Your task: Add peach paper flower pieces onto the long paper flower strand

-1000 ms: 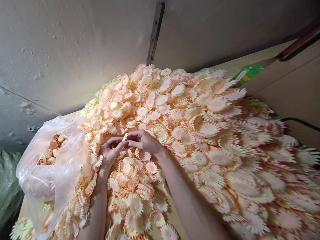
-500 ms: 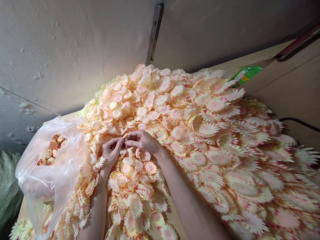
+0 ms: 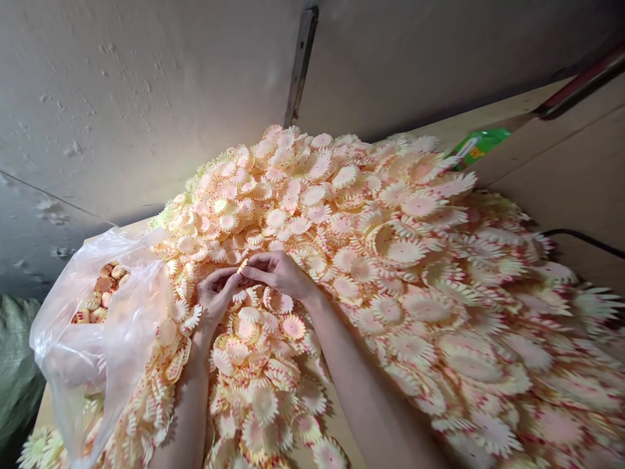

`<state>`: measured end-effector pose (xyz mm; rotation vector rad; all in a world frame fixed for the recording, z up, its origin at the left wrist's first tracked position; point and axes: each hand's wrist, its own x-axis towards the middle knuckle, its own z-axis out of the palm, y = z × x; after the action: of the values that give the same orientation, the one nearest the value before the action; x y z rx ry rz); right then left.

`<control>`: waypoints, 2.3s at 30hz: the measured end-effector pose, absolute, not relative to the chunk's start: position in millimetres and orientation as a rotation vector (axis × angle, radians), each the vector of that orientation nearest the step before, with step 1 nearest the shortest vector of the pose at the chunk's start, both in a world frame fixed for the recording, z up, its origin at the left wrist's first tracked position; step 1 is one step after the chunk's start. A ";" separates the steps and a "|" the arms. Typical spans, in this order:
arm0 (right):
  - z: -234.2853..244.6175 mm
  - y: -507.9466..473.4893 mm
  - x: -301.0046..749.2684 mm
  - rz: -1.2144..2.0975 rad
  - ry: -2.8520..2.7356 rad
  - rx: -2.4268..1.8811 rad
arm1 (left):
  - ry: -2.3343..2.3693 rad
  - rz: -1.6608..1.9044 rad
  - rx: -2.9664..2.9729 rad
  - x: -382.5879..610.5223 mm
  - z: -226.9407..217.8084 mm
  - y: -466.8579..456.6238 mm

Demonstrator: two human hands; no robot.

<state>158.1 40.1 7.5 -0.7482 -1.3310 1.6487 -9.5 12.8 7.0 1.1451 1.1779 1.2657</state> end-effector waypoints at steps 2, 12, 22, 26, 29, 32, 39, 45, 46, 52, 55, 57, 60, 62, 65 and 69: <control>6.4 40.4 158.1 1.635 -1.333 -0.758 | 1.183 1.263 1.141 -9.4 6.4 13.1; 4.7 41.4 157.2 1.651 -1.347 -0.750 | 1.218 1.272 1.114 -10.0 3.6 14.3; 3.1 42.0 157.5 1.559 -1.459 -0.738 | 1.176 1.266 1.197 -10.9 5.5 14.3; 3.0 42.4 158.7 1.561 -1.484 -0.758 | 1.175 1.265 1.227 -13.0 1.4 14.5; 2.6 42.5 159.2 1.565 -1.490 -0.758 | 1.176 1.258 1.249 -14.3 -1.5 15.0; 2.9 42.4 159.2 1.549 -1.501 -0.757 | 1.171 1.264 1.249 -14.7 -2.4 15.6; 4.2 41.9 159.4 1.574 -1.490 -0.732 | 1.171 1.282 1.264 -14.3 -0.3 16.5; 3.3 41.3 158.2 1.588 -1.445 -0.726 | 1.172 1.283 1.242 -14.3 -2.4 16.8; 3.5 41.0 157.7 1.593 -1.426 -0.726 | 1.173 1.284 1.233 -14.0 -2.6 16.9; 5.7 39.6 156.4 1.571 -1.384 -0.764 | 1.182 1.297 1.200 -10.5 -1.3 17.1; 6.4 39.5 156.9 1.570 -1.374 -0.768 | 1.176 1.304 1.196 -10.1 -1.3 16.6; 6.8 39.5 157.0 1.584 -1.359 -0.769 | 1.176 1.296 1.197 -10.3 -1.2 16.1; 7.3 39.2 156.8 1.615 -1.336 -0.768 | 1.184 1.276 1.195 -10.8 0.0 15.4; 7.1 39.2 156.6 1.637 -1.324 -0.763 | 1.194 1.279 1.201 -10.8 1.2 15.3; 5.9 39.4 156.6 1.639 -1.329 -0.764 | 1.203 1.274 1.212 -10.8 2.0 15.4; 4.6 39.6 156.9 1.626 -1.343 -0.771 | 1.210 1.259 1.197 -10.8 1.4 15.2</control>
<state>156.9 39.6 4.6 -0.7712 -1.3433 1.6258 -10.8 15.2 1.4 1.1966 1.2102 1.2592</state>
